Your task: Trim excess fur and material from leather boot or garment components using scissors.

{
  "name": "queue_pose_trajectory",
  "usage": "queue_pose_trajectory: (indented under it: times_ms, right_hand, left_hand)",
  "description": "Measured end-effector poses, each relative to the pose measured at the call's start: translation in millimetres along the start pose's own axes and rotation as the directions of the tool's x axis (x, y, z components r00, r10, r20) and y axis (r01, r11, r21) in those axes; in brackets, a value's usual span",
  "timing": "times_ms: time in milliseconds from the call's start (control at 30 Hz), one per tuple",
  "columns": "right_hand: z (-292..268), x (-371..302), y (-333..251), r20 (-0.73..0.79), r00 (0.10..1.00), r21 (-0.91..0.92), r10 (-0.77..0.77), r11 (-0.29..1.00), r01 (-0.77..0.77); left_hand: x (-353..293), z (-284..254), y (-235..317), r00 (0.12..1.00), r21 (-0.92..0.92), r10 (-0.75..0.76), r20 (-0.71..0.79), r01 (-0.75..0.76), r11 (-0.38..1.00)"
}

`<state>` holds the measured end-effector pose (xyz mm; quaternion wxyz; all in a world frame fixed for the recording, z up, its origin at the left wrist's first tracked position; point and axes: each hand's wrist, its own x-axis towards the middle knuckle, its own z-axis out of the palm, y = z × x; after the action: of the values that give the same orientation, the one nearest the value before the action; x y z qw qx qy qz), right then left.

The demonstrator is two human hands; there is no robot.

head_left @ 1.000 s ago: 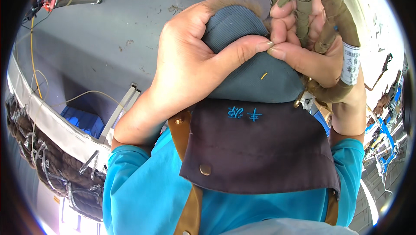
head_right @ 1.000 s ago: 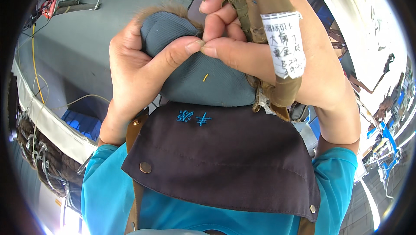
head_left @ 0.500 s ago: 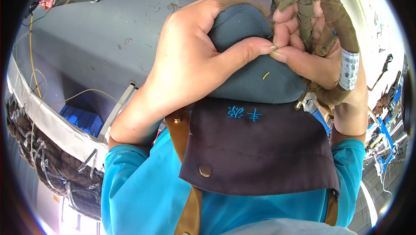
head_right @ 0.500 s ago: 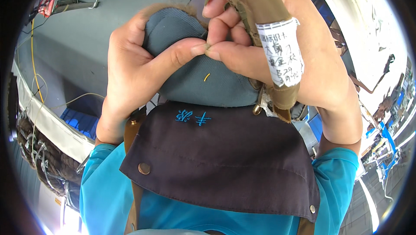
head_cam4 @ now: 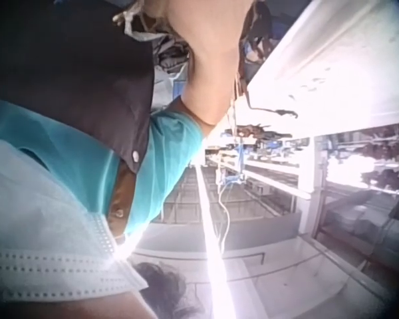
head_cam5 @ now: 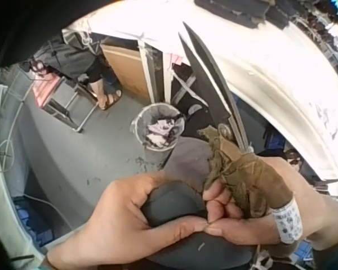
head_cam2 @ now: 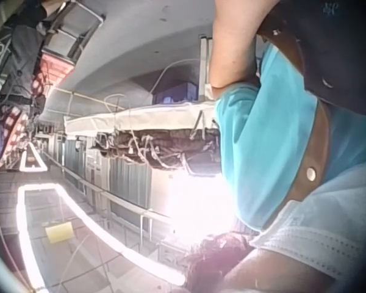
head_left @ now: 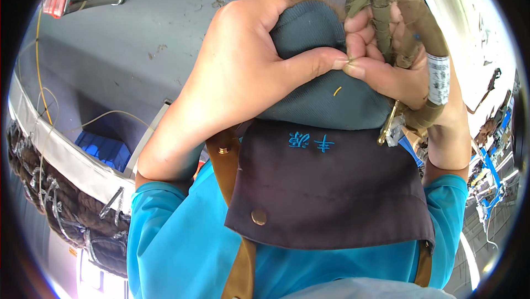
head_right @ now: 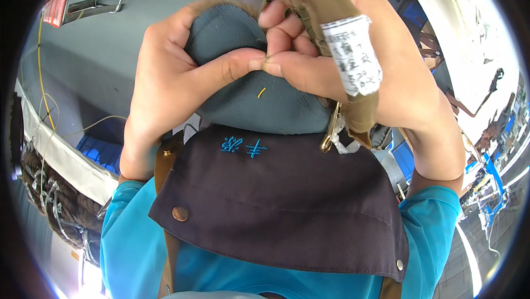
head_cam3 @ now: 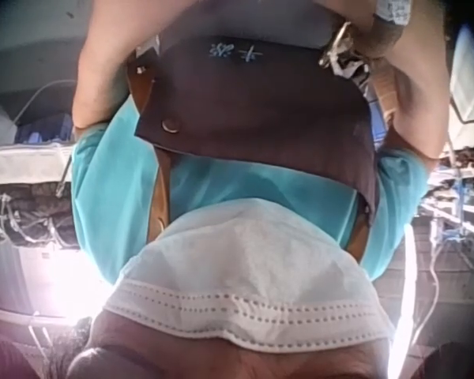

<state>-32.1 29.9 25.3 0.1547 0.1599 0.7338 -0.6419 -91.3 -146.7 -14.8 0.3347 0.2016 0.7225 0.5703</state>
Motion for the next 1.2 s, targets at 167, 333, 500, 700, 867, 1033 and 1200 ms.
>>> queue_pose_trajectory:
  times_ms: [167,333,500,700,867,1033,1200]
  right_hand:
    - [-12,8,-3,0.200,0.973,-0.030,0.116,0.993,-0.112]
    - [-8,8,2,0.153,0.977,0.143,0.152,0.974,-0.174]
    - [-13,7,10,0.185,0.958,0.204,0.218,0.945,-0.254]
    - [-15,4,14,0.203,0.956,0.306,0.212,0.914,-0.268]
    - [-28,3,21,0.344,0.934,0.502,0.096,0.822,-0.270]
    - [-27,2,19,0.359,0.930,0.530,0.079,0.803,-0.273]
    - [-14,-3,9,0.266,0.948,0.422,0.176,0.863,-0.279]
  left_hand:
    - [1,-4,2,0.997,-0.139,-0.059,0.052,0.066,0.988]
    - [4,-3,3,0.989,-0.320,-0.091,0.119,0.125,0.939]
    - [4,-3,7,0.983,-0.395,-0.133,0.125,0.173,0.902]
    - [5,0,11,0.980,-0.412,-0.153,0.129,0.193,0.891]
    - [4,3,10,0.984,-0.408,-0.136,0.114,0.172,0.897]
    - [4,4,11,0.985,-0.422,-0.128,0.112,0.164,0.892]
    - [2,5,13,0.980,-0.417,-0.162,0.115,0.196,0.887]
